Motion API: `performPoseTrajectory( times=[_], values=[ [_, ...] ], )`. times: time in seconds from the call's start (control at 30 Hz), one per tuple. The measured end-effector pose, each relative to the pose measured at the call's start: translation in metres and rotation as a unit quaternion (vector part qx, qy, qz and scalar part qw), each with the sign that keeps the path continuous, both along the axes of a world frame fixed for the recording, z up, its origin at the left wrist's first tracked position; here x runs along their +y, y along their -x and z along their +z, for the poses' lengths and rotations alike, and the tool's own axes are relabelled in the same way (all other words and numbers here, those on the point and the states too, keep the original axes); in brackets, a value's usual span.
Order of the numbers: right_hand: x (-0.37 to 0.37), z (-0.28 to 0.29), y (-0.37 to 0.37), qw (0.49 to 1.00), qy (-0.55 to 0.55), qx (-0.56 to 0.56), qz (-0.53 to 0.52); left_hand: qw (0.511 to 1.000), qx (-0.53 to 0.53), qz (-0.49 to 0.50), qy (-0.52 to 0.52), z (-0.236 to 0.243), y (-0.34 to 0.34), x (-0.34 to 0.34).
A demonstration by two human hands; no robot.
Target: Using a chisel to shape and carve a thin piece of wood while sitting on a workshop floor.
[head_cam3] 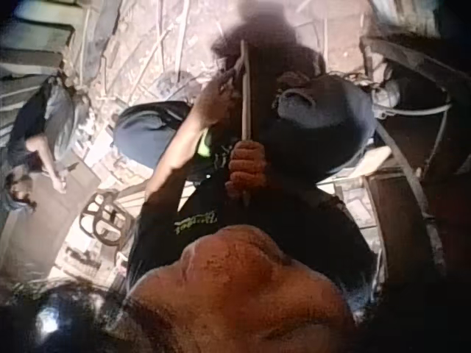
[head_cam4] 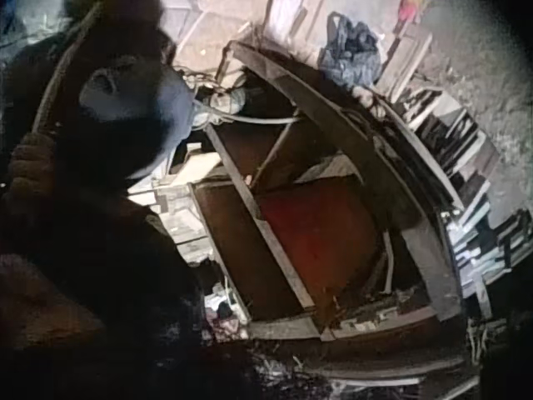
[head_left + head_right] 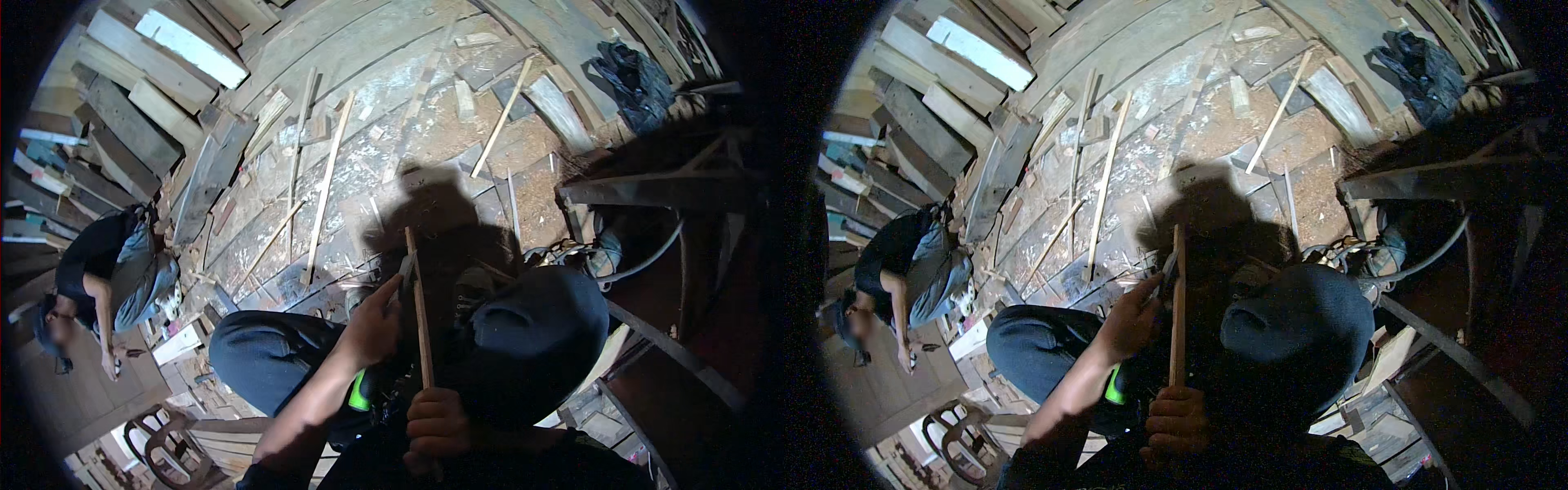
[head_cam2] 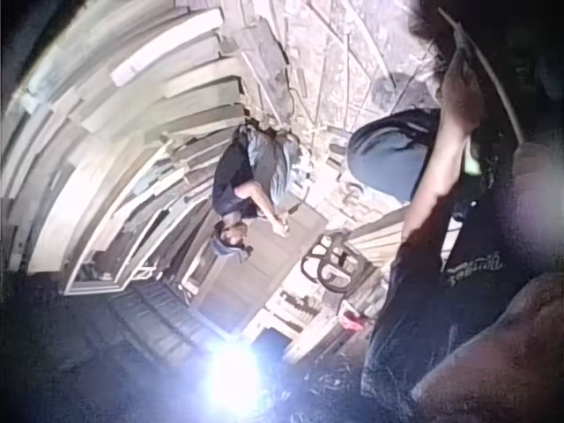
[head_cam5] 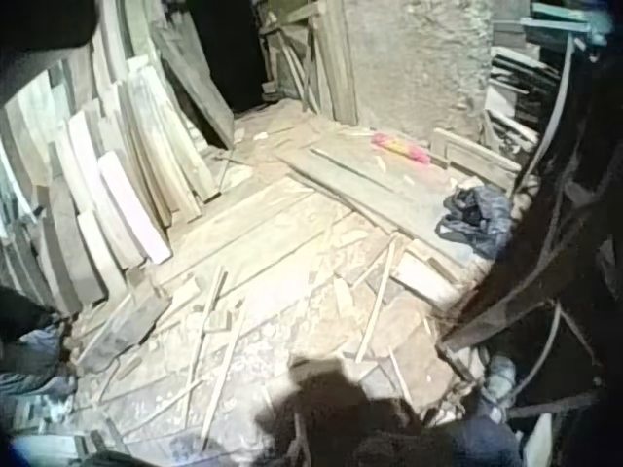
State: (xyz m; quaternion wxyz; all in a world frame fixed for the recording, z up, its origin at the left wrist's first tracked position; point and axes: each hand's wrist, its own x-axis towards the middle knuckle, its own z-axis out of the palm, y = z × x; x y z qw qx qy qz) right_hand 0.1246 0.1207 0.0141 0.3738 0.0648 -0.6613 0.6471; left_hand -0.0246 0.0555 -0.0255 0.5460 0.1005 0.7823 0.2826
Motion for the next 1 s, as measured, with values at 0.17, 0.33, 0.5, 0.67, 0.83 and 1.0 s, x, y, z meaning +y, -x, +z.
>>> performPoseTrajectory(
  times=[0.17,0.33,0.5,0.67,0.83,1.0],
  values=[
    [-0.005,0.007,-0.004,0.998,-0.031,0.002,0.056,0.967,0.215,-0.053,-0.123,-0.054,0.005,-0.017],
    [0.000,0.004,-0.009,1.000,0.005,0.009,0.009,0.995,-0.037,0.067,-0.062,-0.012,0.006,-0.007],
    [-0.002,0.005,-0.001,1.000,-0.001,0.022,0.014,0.999,-0.029,0.040,-0.019,0.004,0.007,0.000],
    [0.004,0.001,-0.003,1.000,-0.019,0.013,0.018,0.994,0.092,-0.040,-0.039,-0.010,-0.001,0.002],
    [-0.003,0.009,-0.004,0.999,-0.021,0.009,0.048,0.987,0.139,-0.053,-0.056,-0.037,0.012,-0.007],
    [-0.005,0.000,-0.004,0.998,0.033,0.022,-0.040,0.998,0.006,0.052,-0.045,-0.022,0.008,-0.008]
  ],
)
